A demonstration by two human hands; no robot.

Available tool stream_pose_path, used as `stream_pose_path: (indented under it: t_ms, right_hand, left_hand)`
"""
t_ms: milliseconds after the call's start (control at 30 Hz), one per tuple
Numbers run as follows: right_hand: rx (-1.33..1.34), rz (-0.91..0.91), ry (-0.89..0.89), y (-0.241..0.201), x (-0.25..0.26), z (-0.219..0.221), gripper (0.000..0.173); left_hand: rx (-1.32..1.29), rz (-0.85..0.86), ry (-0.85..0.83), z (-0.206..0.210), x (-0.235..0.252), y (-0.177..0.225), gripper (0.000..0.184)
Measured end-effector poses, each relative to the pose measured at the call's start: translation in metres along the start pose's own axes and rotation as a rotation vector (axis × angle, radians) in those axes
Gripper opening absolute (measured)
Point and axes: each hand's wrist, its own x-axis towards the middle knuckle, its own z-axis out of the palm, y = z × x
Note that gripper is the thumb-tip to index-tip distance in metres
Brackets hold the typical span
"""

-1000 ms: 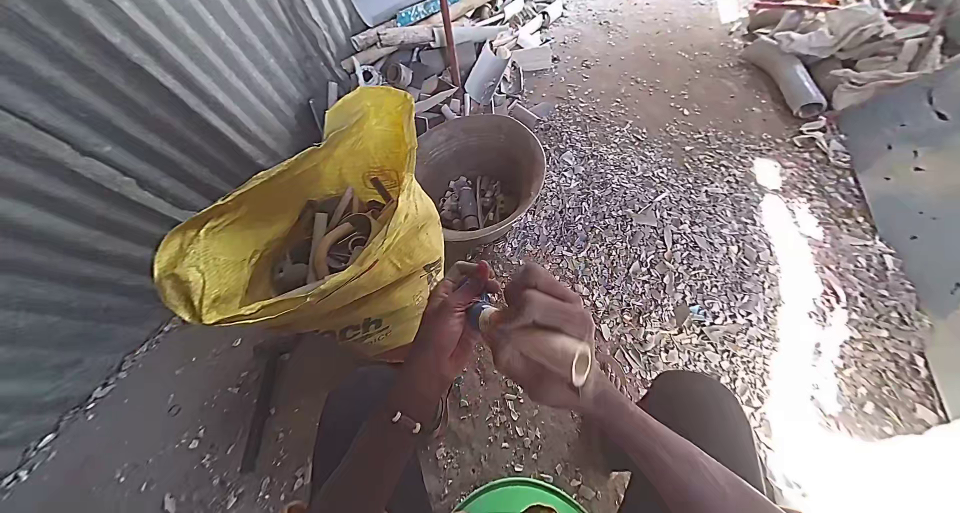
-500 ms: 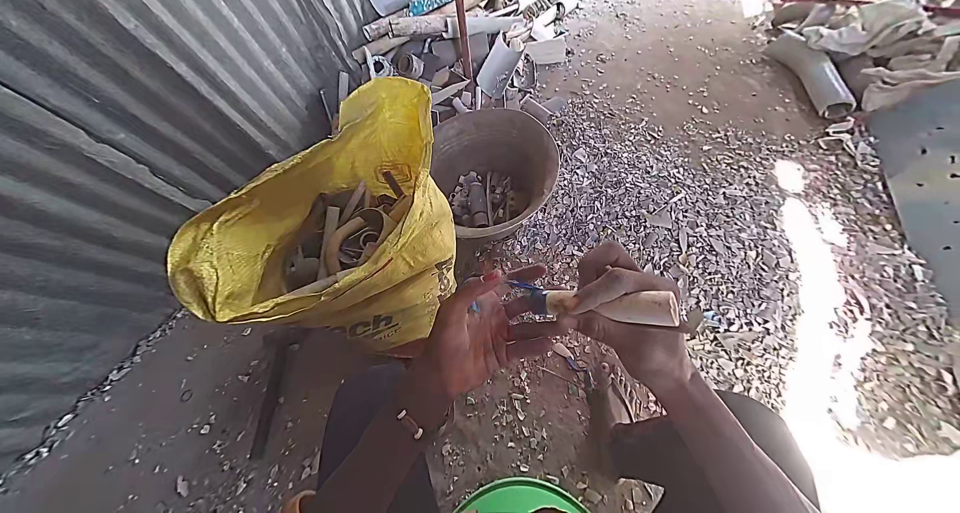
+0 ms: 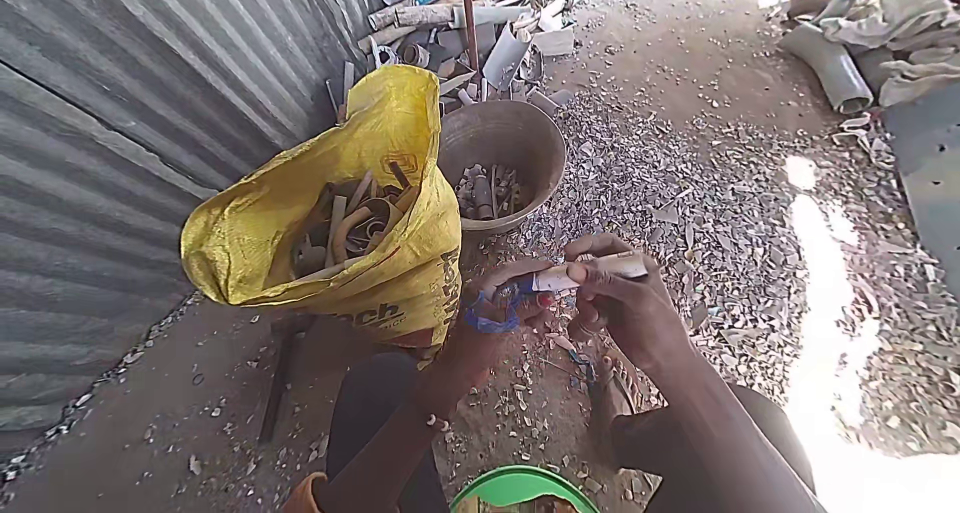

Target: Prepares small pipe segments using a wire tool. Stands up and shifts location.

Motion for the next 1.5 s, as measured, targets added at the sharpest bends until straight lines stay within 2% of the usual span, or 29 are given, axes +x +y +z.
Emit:
stream_pose_path:
  t_ms: [100,167,333,500,567,633,700,767,833,967,1067,1167,1267,1300,1367,1400,1467,1500]
  right_hand:
    - [0.159,0.237,0.161,0.004,0.006,0.005,0.009]
    - [0.266,0.298,0.193,0.01,0.007,0.009,0.008]
    - [0.328,0.287,0.29,0.011,0.008,0.015,0.013]
    - [0.3,0.198,0.272,0.008,0.007,0.017,0.016]
    - [0.295,0.19,0.264,0.01,0.006,0.019,0.017]
    - [0.273,0.14,0.226,0.012,0.006,0.018,0.019]
    - [0.232,0.05,0.098,0.014,0.004,0.015,0.018]
    - [0.216,-0.065,-0.109,0.016,0.002,0.011,0.014]
    - [0.244,-0.16,-0.275,0.019,0.002,0.01,0.008]
    - [0.145,-0.273,-0.455,0.018,0.006,0.002,0.006]
    - [0.21,-0.287,-0.621,0.025,0.009,0.0,0.006]
    - [0.378,-0.222,-0.661,0.031,0.008,0.002,0.01]
    - [0.493,-0.155,-0.592,0.025,0.008,-0.001,0.009]
    - [0.533,-0.127,-0.54,0.021,0.008,-0.003,0.008]
    - [0.545,-0.082,-0.357,0.012,0.009,-0.005,0.005]
    - [0.532,-0.063,-0.254,0.009,0.009,-0.005,0.005]
    - [0.511,-0.02,-0.116,0.009,0.009,-0.006,0.008]
    - [0.51,-0.006,-0.079,0.011,0.009,-0.006,0.01]
  left_hand:
    - [0.319,0.355,0.05,-0.014,0.007,-0.014,0.03]
    - [0.425,0.479,0.055,-0.017,0.008,-0.016,0.028]
    - [0.593,0.617,-0.002,-0.013,0.002,-0.018,0.027]
    - [0.666,0.72,0.065,-0.009,-0.004,-0.017,0.026]
    - [0.609,0.651,0.068,-0.009,-0.007,-0.014,0.028]
    - [0.44,0.55,0.074,-0.005,-0.009,-0.015,0.026]
    - [0.264,0.456,0.115,0.0,-0.009,-0.012,0.02]
    - [0.062,0.341,0.184,0.005,-0.006,-0.006,0.019]
    - [-0.126,0.145,0.251,0.009,-0.007,0.004,0.023]
    - [-0.487,-0.365,0.297,0.014,-0.003,0.015,0.029]
    - [-0.542,-0.507,0.284,0.009,0.004,0.015,0.035]
    - [-0.598,-0.519,0.292,0.006,0.006,0.02,0.05]
    - [-0.568,-0.437,0.238,-0.001,0.008,0.02,0.059]
    - [-0.485,-0.386,0.275,-0.005,0.009,0.022,0.054]
    - [-0.284,-0.297,0.46,-0.014,0.014,0.024,0.023]
    - [-0.185,-0.239,0.523,-0.021,0.016,0.023,0.017]
    - [-0.054,-0.096,0.566,-0.031,0.017,0.016,0.045]
    - [-0.066,-0.045,0.573,-0.031,0.016,0.016,0.049]
